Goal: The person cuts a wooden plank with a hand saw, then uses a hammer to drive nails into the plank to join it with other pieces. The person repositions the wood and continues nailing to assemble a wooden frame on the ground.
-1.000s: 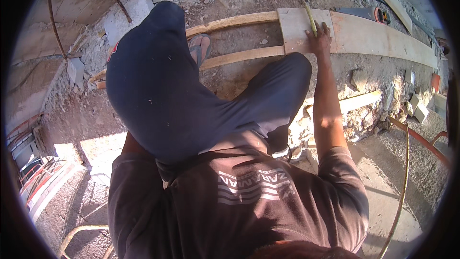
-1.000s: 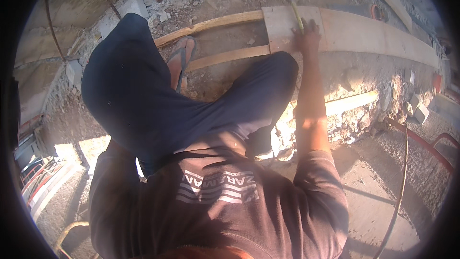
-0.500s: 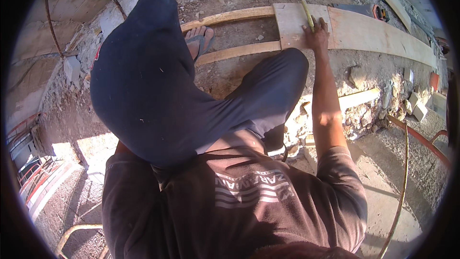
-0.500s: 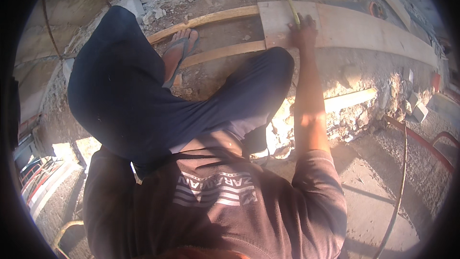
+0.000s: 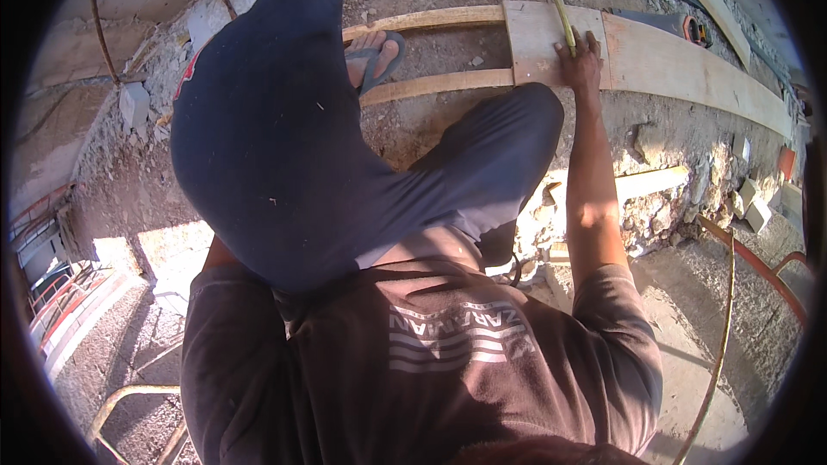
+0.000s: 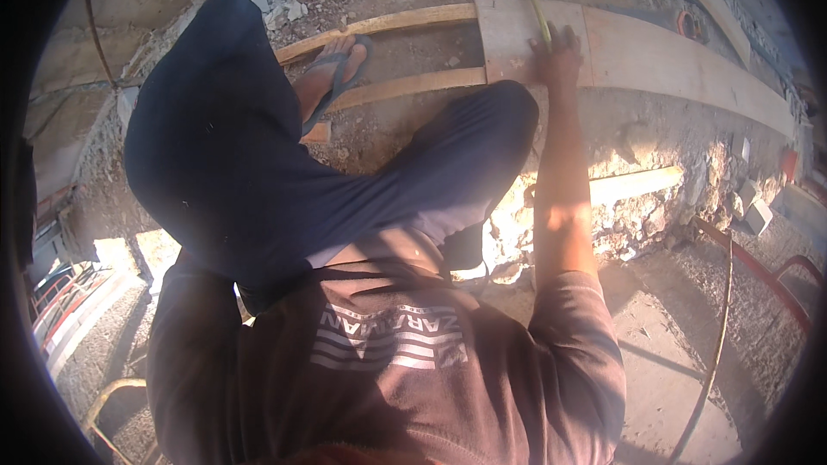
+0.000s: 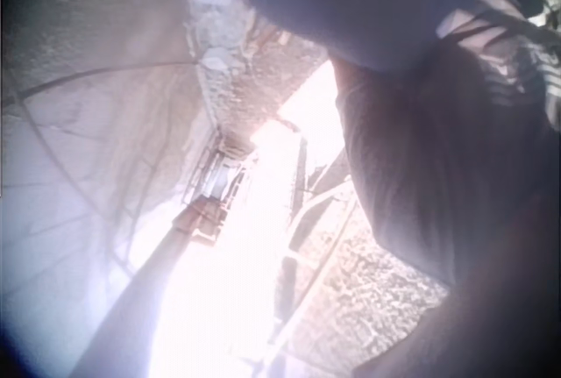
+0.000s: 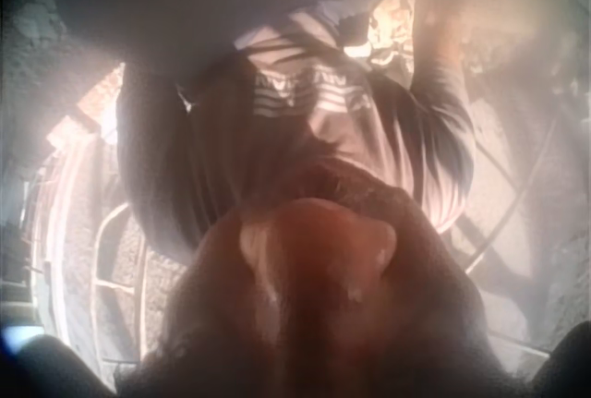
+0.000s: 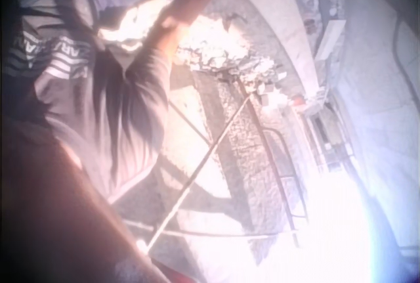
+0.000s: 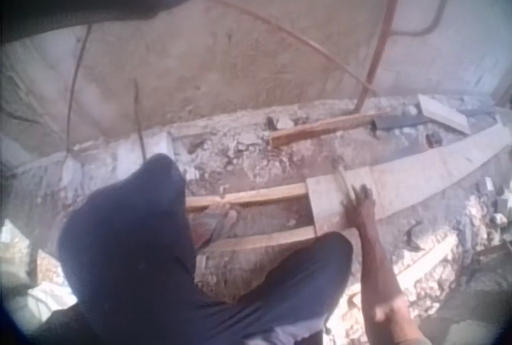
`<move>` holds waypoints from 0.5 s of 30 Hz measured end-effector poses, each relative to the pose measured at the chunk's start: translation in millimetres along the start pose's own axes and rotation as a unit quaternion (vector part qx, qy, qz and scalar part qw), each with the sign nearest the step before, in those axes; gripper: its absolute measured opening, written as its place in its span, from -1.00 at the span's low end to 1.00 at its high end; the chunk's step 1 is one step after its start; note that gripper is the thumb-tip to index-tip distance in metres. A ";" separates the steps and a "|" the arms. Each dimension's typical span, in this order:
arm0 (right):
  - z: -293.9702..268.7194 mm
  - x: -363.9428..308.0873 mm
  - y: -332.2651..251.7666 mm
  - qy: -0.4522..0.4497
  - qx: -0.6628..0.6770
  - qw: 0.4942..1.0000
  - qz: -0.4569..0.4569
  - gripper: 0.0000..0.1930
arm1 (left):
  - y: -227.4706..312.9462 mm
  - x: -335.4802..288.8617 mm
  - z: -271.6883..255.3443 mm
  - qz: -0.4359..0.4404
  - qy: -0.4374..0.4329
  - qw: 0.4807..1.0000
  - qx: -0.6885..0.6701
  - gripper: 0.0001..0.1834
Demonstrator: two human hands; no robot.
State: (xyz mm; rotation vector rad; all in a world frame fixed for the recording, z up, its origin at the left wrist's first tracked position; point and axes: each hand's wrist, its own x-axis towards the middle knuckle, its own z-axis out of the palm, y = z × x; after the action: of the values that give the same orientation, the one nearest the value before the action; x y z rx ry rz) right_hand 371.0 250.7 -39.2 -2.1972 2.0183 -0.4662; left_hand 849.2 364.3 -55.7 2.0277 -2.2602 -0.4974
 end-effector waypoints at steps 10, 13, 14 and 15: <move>-9.1 -2.8 -7.0 -0.014 0.021 1.000 0.013 -0.33 | 35.5 -0.2 -28.4 -0.031 -0.037 0.999 -0.020 -0.20; -5.4 -5.0 -8.6 0.033 0.006 0.999 0.011 -0.36 | 32.9 -3.1 -38.0 0.052 -0.056 0.992 0.095 -0.19; -5.6 -6.5 -9.0 0.034 0.007 0.999 0.003 -0.36 | 31.4 -3.4 -39.3 0.069 -0.073 0.989 0.105 -0.19; -7.2 -6.8 -9.2 0.035 0.004 0.999 0.000 -0.37 | 28.9 -2.2 -40.6 0.085 -0.090 0.986 0.115 -0.20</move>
State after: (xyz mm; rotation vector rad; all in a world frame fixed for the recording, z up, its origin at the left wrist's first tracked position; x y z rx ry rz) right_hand 377.1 259.2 -30.7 -2.2070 2.0467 -0.5587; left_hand 832.4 360.9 -8.8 1.9287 -2.6844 -0.4383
